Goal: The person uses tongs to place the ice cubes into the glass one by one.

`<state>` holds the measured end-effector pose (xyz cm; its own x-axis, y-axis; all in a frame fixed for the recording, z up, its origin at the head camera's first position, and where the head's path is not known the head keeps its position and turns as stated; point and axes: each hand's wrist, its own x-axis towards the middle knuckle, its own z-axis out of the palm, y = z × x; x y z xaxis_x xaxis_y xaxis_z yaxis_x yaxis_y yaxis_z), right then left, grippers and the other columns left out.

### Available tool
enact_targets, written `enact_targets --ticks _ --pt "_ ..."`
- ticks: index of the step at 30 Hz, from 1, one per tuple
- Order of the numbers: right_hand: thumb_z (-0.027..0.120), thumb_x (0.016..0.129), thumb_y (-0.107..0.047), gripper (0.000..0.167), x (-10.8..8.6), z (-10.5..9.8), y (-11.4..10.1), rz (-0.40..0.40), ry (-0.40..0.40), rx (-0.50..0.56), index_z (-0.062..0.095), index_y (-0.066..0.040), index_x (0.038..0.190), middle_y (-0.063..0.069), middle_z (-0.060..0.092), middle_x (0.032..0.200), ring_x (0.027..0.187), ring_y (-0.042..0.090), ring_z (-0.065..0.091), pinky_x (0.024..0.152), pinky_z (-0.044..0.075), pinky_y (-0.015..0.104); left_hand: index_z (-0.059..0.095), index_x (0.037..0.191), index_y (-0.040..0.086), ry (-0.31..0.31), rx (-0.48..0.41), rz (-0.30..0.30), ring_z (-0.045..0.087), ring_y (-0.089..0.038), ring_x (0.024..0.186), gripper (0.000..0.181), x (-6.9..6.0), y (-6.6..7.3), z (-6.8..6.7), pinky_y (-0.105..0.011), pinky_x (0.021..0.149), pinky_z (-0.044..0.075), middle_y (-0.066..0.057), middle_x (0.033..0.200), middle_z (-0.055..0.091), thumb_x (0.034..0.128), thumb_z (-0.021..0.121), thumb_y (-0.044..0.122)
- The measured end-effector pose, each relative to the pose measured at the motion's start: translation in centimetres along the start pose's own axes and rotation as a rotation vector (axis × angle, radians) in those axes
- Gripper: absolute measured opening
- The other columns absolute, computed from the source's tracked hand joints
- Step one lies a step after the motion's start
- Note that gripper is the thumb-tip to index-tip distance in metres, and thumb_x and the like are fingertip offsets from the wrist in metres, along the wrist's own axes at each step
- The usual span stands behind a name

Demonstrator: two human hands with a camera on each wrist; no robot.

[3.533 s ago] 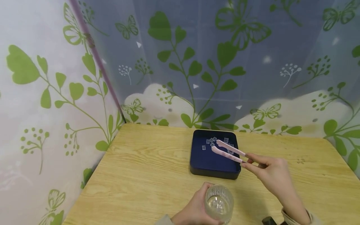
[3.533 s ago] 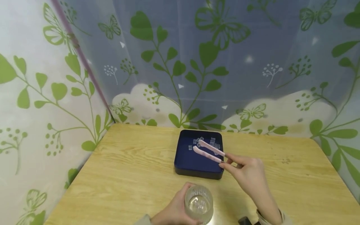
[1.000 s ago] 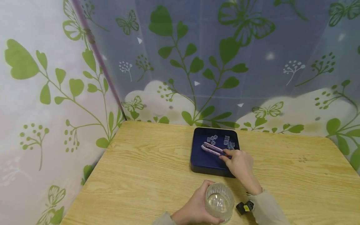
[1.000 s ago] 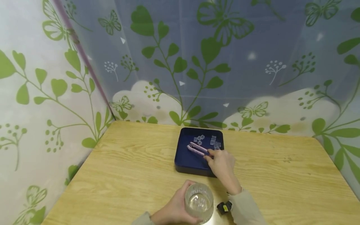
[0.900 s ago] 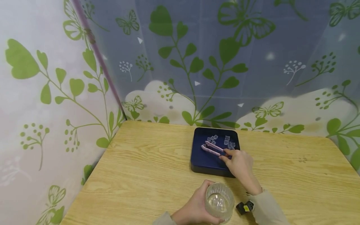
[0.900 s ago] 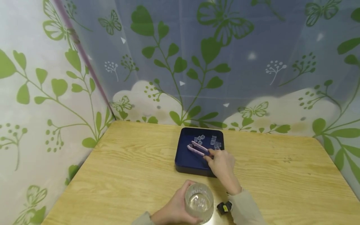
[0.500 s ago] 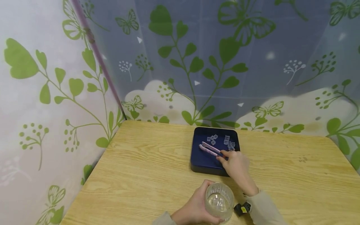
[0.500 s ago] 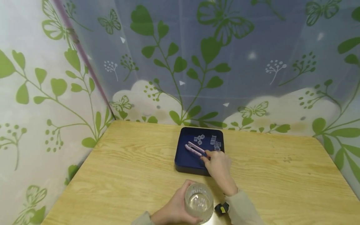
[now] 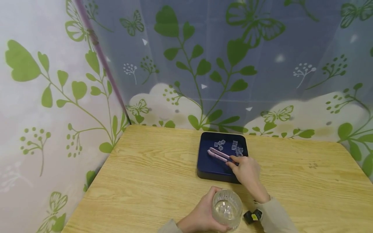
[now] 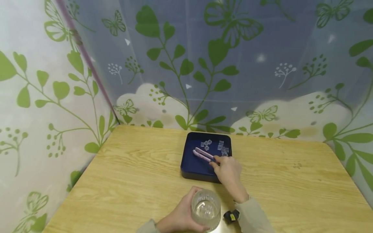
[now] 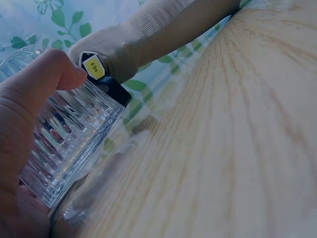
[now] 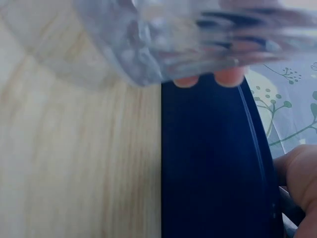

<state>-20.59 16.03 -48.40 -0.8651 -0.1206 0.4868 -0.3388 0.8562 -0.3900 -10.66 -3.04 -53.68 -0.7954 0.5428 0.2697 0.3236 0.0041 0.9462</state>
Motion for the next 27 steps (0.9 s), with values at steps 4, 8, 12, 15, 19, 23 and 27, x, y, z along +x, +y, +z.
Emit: enact_targets --ticks 4,8,12,15,19,23,27 --pt "0.088 0.073 -0.020 0.031 0.0 -0.4 0.1 -0.001 0.002 0.012 0.079 -0.005 0.098 0.011 0.067 0.061 0.038 0.011 0.034 0.037 0.022 0.028 0.042 0.128 0.014 0.004 0.002 0.010 0.060 -0.013 0.110 0.084 0.0 0.0 0.0 -0.030 0.094 0.051 -0.002 0.125 0.059 0.0607 0.091 0.001" --pt "0.089 0.072 -0.019 0.030 0.0 -0.9 0.1 -0.017 0.017 0.023 0.079 -0.005 0.096 0.011 0.069 0.064 0.040 0.015 0.044 0.037 0.025 0.029 0.042 0.127 0.015 0.005 -0.008 -0.005 0.059 -0.012 0.110 0.083 0.0 0.0 0.0 -0.030 0.095 0.051 0.000 0.125 0.059 0.0610 0.091 0.001" --pt "0.090 0.070 -0.019 0.029 -0.1 -1.5 0.2 -0.039 0.049 0.025 0.080 -0.005 0.093 0.009 0.071 0.067 0.041 0.014 0.048 0.035 0.027 0.029 0.042 0.127 0.016 0.003 -0.008 -0.009 0.059 -0.012 0.110 0.083 0.0 -0.2 -0.1 -0.029 0.095 0.050 0.001 0.125 0.059 0.0612 0.091 0.002" --pt "0.090 0.070 -0.019 0.028 -0.3 -2.1 0.2 -0.061 0.064 0.031 0.080 -0.006 0.093 0.008 0.071 0.067 0.040 0.008 0.040 0.035 0.024 0.027 0.042 0.127 0.015 0.002 -0.006 -0.004 0.059 -0.012 0.110 0.083 0.0 -0.2 -0.1 -0.030 0.095 0.050 0.001 0.125 0.059 0.0610 0.091 0.001" --pt "0.089 0.069 -0.020 0.028 -0.6 -2.9 0.2 -0.106 0.095 0.050 0.080 -0.006 0.092 0.011 0.072 0.070 0.040 0.006 0.041 0.036 0.022 0.024 0.042 0.127 0.015 0.005 -0.001 0.003 0.060 -0.012 0.110 0.084 0.0 -0.3 0.0 -0.030 0.095 0.051 0.002 0.125 0.059 0.0603 0.091 0.000" --pt "0.090 0.066 -0.020 0.029 -1.1 -4.0 0.2 -0.138 0.131 0.067 0.081 -0.006 0.090 0.011 0.072 0.070 0.040 0.004 0.044 0.037 0.022 0.022 0.042 0.127 0.015 0.000 -0.003 0.014 0.060 -0.012 0.110 0.084 0.0 -0.4 0.0 -0.030 0.095 0.051 0.002 0.125 0.059 0.0601 0.091 0.000" --pt "0.090 0.067 -0.020 0.028 -1.9 -5.2 0.1 -0.120 0.105 0.106 0.081 -0.007 0.090 0.007 0.073 0.070 0.043 -0.004 0.039 0.037 0.022 0.020 0.042 0.127 0.014 -0.004 -0.013 0.022 0.060 -0.013 0.111 0.084 0.1 -0.5 0.1 -0.031 0.094 0.051 0.001 0.126 0.060 0.0605 0.090 -0.001"
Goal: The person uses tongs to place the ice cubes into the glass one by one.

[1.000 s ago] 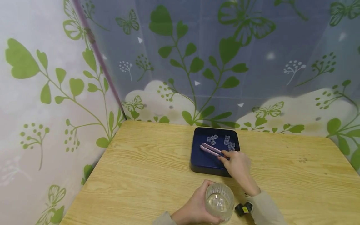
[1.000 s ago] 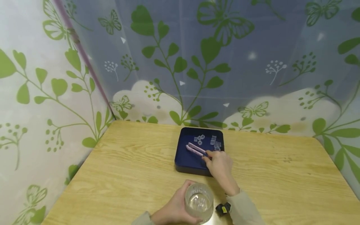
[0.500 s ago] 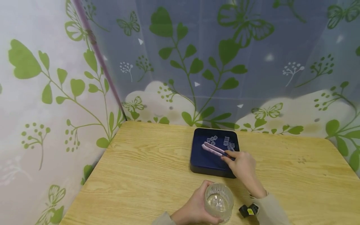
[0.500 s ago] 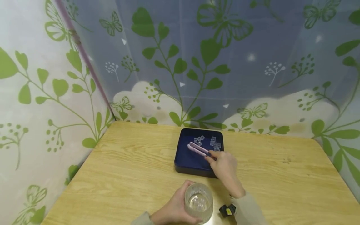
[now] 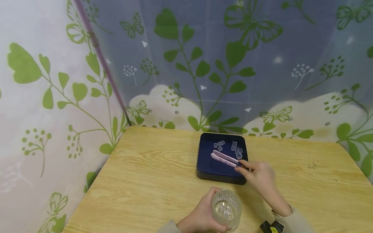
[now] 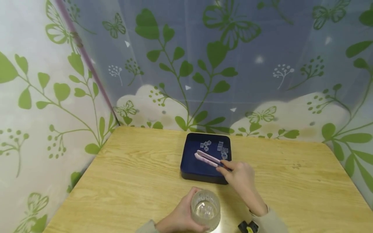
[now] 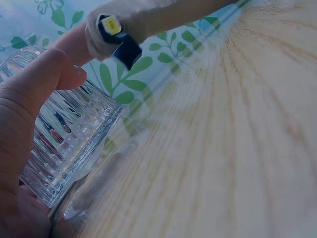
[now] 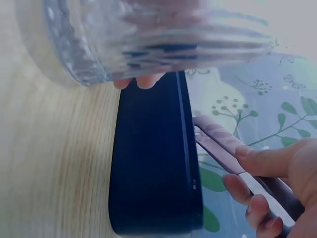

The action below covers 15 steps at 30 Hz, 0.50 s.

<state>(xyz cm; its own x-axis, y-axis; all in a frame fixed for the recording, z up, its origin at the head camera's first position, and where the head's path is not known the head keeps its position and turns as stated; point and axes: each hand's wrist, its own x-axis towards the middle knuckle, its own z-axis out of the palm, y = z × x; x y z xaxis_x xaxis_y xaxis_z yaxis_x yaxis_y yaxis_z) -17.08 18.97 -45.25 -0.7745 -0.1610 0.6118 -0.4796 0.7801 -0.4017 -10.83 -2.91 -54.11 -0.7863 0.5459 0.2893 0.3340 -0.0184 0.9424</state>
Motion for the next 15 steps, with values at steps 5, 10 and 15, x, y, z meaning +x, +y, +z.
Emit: enact_targets --ticks 5,10,15 --pt "0.089 0.069 -0.016 0.024 -1.0 -1.7 -0.4 0.007 -0.022 0.048 0.081 -0.009 0.090 -0.001 0.073 0.073 0.046 -0.007 0.035 0.038 0.024 0.017 0.042 0.127 0.014 0.002 -0.008 -0.010 0.060 -0.013 0.111 0.084 0.0 0.2 -0.1 -0.031 0.094 0.051 0.000 0.126 0.060 0.0600 0.090 -0.002" --pt "0.089 0.068 -0.010 0.024 -2.2 -3.4 -0.8 -0.001 -0.012 0.110 0.081 -0.011 0.091 -0.008 0.071 0.071 0.044 -0.009 0.028 0.038 0.021 0.014 0.042 0.127 0.014 0.002 -0.008 -0.008 0.060 -0.013 0.111 0.084 0.0 0.1 -0.1 -0.031 0.095 0.051 0.001 0.126 0.060 0.0591 0.090 -0.003" --pt "0.088 0.066 -0.004 0.026 -3.6 -5.2 -1.3 0.019 -0.017 0.168 0.081 -0.011 0.090 -0.008 0.072 0.072 0.046 -0.006 0.033 0.039 0.025 0.014 0.042 0.126 0.013 0.004 0.014 0.003 0.060 -0.012 0.111 0.085 0.0 0.1 -0.1 -0.031 0.096 0.051 0.000 0.125 0.060 0.0586 0.090 -0.003"
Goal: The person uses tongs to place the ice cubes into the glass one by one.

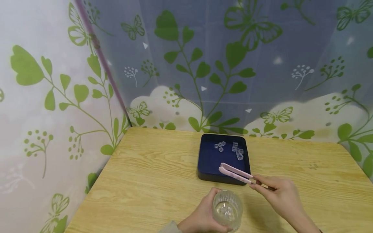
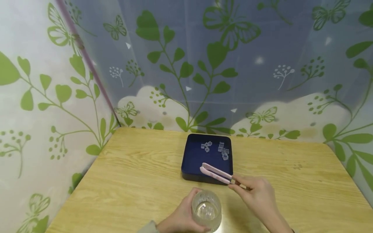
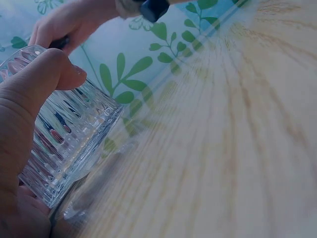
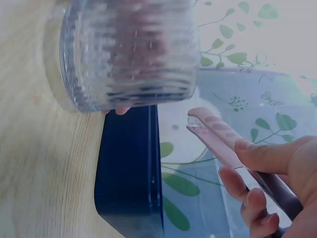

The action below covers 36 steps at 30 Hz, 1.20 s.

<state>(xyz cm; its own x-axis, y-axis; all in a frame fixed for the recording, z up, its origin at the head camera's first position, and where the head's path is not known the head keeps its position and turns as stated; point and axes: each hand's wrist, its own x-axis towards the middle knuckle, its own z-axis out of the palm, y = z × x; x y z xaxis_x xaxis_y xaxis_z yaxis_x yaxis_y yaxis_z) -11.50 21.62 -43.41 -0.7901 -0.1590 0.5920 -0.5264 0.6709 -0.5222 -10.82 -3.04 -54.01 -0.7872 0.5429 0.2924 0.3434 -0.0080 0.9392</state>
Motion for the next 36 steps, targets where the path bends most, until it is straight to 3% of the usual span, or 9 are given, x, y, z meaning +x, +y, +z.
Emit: enact_targets --ticks 6,11,16,20,23,29,36 --pt "0.087 0.066 0.001 0.029 -2.0 -1.7 -1.2 0.044 -0.020 0.050 0.081 -0.009 0.092 -0.006 0.073 0.075 0.049 -0.007 0.041 0.040 0.029 0.012 0.042 0.126 0.013 0.000 0.007 0.002 0.061 -0.012 0.109 0.083 0.0 0.0 0.0 -0.030 0.095 0.051 -0.001 0.124 0.061 0.0592 0.090 -0.003" --pt "0.088 0.058 0.008 0.037 -3.7 -2.6 -2.1 0.027 0.016 0.071 0.081 -0.009 0.090 -0.013 0.071 0.074 0.047 -0.010 0.044 0.040 0.032 0.010 0.042 0.126 0.013 -0.006 0.000 -0.012 0.061 -0.012 0.108 0.083 0.0 0.1 0.0 -0.029 0.093 0.052 -0.002 0.123 0.061 0.0605 0.089 -0.003" --pt "0.088 0.055 0.010 0.042 -5.0 -3.3 -2.4 -0.044 0.012 0.093 0.080 -0.009 0.092 -0.017 0.068 0.072 0.043 -0.012 0.042 0.039 0.031 0.007 0.041 0.127 0.014 -0.012 -0.036 -0.033 0.061 -0.012 0.108 0.083 0.0 0.2 -0.1 -0.029 0.092 0.053 -0.002 0.124 0.060 0.0606 0.088 -0.005" --pt "0.089 0.053 0.005 0.042 -5.7 -3.7 -2.5 -0.106 0.003 0.026 0.080 -0.011 0.091 -0.021 0.065 0.072 0.045 -0.015 0.037 0.040 0.029 0.005 0.041 0.127 0.015 -0.018 -0.053 -0.021 0.061 -0.013 0.109 0.084 0.0 0.1 -0.2 -0.030 0.091 0.053 0.002 0.126 0.058 0.0606 0.087 -0.007" --pt "0.091 0.053 -0.002 0.040 -6.1 -3.7 -2.6 -0.093 0.000 -0.055 0.080 -0.016 0.089 -0.028 0.059 0.071 0.046 -0.018 0.030 0.040 0.025 0.004 0.041 0.127 0.016 -0.024 -0.073 -0.012 0.061 -0.014 0.111 0.084 0.0 0.0 -0.1 -0.030 0.091 0.053 0.003 0.129 0.057 0.0611 0.087 -0.008" --pt "0.094 0.057 -0.017 0.035 -6.5 -3.8 -2.6 -0.079 -0.031 -0.105 0.079 -0.018 0.089 -0.033 0.049 0.070 0.049 -0.019 0.027 0.041 0.023 0.003 0.040 0.128 0.015 -0.033 -0.116 -0.008 0.061 -0.014 0.112 0.083 0.1 0.0 0.0 -0.031 0.091 0.054 0.001 0.132 0.057 0.0626 0.086 -0.009" --pt "0.094 0.053 -0.012 0.037 -6.7 -3.8 -2.9 -0.023 -0.010 -0.118 0.079 -0.018 0.087 -0.033 0.049 0.068 0.047 -0.018 0.026 0.039 0.022 0.004 0.040 0.129 0.015 -0.028 -0.094 -0.015 0.061 -0.013 0.110 0.085 0.1 0.1 0.0 -0.030 0.090 0.054 0.002 0.128 0.057 0.0617 0.086 -0.009"
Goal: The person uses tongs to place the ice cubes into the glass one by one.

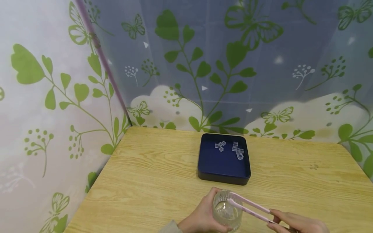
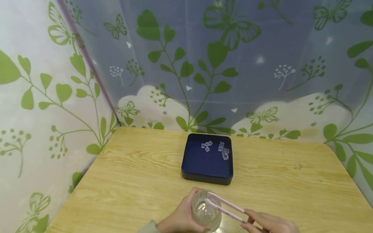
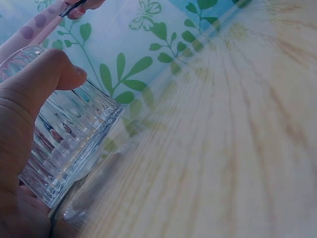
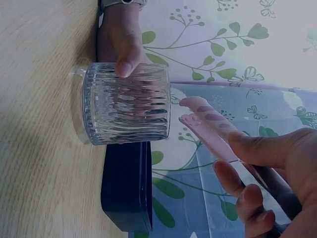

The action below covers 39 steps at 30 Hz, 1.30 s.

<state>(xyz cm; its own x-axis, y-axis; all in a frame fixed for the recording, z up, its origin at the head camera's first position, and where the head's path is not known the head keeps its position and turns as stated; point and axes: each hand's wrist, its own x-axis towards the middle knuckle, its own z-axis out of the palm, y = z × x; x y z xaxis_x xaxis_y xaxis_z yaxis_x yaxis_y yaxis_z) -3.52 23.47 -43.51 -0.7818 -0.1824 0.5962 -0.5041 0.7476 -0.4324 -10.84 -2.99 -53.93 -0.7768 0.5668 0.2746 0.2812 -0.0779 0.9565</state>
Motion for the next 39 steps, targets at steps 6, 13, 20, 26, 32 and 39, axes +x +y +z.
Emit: enact_targets --ticks 6,13,20,26,32,39 --pt "0.093 0.052 -0.008 0.038 0.2 0.0 -0.1 0.023 0.017 0.009 0.080 -0.017 0.087 -0.032 0.049 0.067 0.046 -0.017 0.028 0.039 0.023 0.005 0.040 0.128 0.016 0.006 0.029 -0.009 0.061 -0.012 0.110 0.085 0.1 0.0 0.0 -0.029 0.091 0.053 0.003 0.128 0.057 0.0611 0.087 -0.008" --pt "0.092 0.051 -0.002 0.043 0.5 -0.1 0.0 -0.028 0.027 0.065 0.079 -0.018 0.089 -0.027 0.057 0.070 0.045 -0.016 0.030 0.040 0.024 0.004 0.041 0.126 0.015 0.014 0.054 -0.008 0.061 -0.013 0.109 0.084 0.0 0.1 0.0 -0.029 0.092 0.053 0.002 0.124 0.059 0.0606 0.088 -0.006" --pt "0.091 0.053 0.003 0.042 0.8 0.2 -0.1 0.017 0.038 0.091 0.079 -0.017 0.088 -0.026 0.054 0.066 0.043 -0.014 0.031 0.039 0.026 0.006 0.041 0.127 0.013 0.014 0.062 0.011 0.061 -0.013 0.109 0.084 -0.1 0.2 0.1 -0.030 0.093 0.052 -0.004 0.124 0.061 0.0602 0.090 -0.004" --pt "0.090 0.058 0.003 0.034 1.6 0.6 -0.4 0.177 0.063 0.061 0.080 -0.012 0.086 -0.024 0.055 0.063 0.039 -0.009 0.029 0.037 0.025 0.011 0.041 0.127 0.011 0.020 0.096 0.015 0.060 -0.013 0.110 0.085 -0.2 0.1 0.1 -0.030 0.093 0.052 -0.005 0.125 0.059 0.0598 0.090 -0.003" --pt "0.091 0.059 0.000 0.032 3.1 1.0 0.1 0.179 0.077 0.027 0.080 -0.008 0.087 -0.017 0.064 0.068 0.039 -0.007 0.031 0.038 0.026 0.012 0.040 0.128 0.009 0.025 0.116 0.038 0.060 -0.015 0.111 0.088 -0.1 -0.3 0.2 -0.030 0.093 0.053 -0.007 0.127 0.059 0.0573 0.091 -0.004" --pt "0.091 0.062 -0.004 0.032 5.4 2.1 2.5 0.108 0.050 0.008 0.080 -0.010 0.091 -0.011 0.067 0.068 0.043 -0.007 0.030 0.037 0.021 0.014 0.041 0.128 0.013 0.030 0.109 0.025 0.059 -0.013 0.112 0.087 -0.2 -0.2 0.1 -0.030 0.094 0.052 -0.002 0.127 0.058 0.0590 0.091 -0.003"
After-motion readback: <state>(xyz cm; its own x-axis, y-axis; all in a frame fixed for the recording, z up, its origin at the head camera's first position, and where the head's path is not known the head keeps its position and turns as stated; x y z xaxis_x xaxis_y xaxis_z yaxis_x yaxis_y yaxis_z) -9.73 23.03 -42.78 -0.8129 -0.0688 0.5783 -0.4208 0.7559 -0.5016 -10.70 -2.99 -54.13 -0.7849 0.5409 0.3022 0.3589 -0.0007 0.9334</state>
